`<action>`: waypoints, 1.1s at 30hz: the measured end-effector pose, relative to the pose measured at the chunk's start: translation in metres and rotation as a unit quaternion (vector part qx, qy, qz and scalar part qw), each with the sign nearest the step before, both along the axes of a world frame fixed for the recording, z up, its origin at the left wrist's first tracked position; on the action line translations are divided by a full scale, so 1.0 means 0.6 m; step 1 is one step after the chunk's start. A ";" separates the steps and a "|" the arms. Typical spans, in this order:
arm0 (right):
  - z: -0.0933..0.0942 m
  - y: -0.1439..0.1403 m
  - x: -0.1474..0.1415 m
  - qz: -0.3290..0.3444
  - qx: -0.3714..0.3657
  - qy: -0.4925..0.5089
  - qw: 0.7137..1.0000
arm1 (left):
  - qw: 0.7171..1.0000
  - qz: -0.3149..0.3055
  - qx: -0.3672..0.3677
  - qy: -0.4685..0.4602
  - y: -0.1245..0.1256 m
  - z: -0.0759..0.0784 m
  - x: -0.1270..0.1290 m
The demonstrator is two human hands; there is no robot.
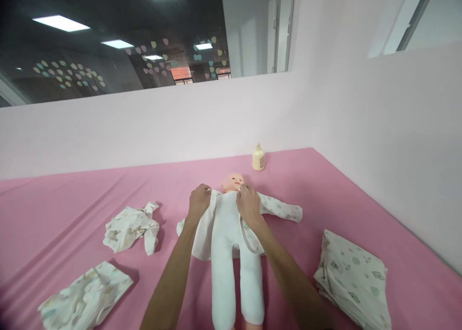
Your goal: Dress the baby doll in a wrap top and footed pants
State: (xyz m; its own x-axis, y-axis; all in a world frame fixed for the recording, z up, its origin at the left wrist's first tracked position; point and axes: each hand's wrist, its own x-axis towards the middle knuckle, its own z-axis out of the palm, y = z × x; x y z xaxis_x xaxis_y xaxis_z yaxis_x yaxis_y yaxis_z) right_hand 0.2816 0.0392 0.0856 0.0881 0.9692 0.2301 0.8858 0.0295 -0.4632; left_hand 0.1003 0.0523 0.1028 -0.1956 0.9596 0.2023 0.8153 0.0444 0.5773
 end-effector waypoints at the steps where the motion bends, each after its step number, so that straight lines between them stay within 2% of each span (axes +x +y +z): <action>1: 0.001 0.000 0.000 -0.003 -0.004 -0.002 1.000 | 1.000 -0.001 0.006 -0.005 -0.001 0.001 0.002; 9: 0.001 0.002 0.002 0.005 -0.017 -0.001 1.000 | 0.987 -0.068 0.062 -0.128 0.003 -0.005 0.029; 14: 0.002 0.002 0.002 0.006 -0.015 0.010 1.000 | 0.990 -0.100 0.034 -0.096 0.002 -0.012 0.036; 24: 0.001 0.001 0.004 0.005 -0.006 0.004 1.000 | 0.997 -0.060 -0.047 -0.021 0.000 -0.023 0.025; 33: 0.002 0.000 0.002 0.005 0.005 0.003 1.000 | 0.999 -0.026 -0.028 -0.023 -0.004 -0.014 0.029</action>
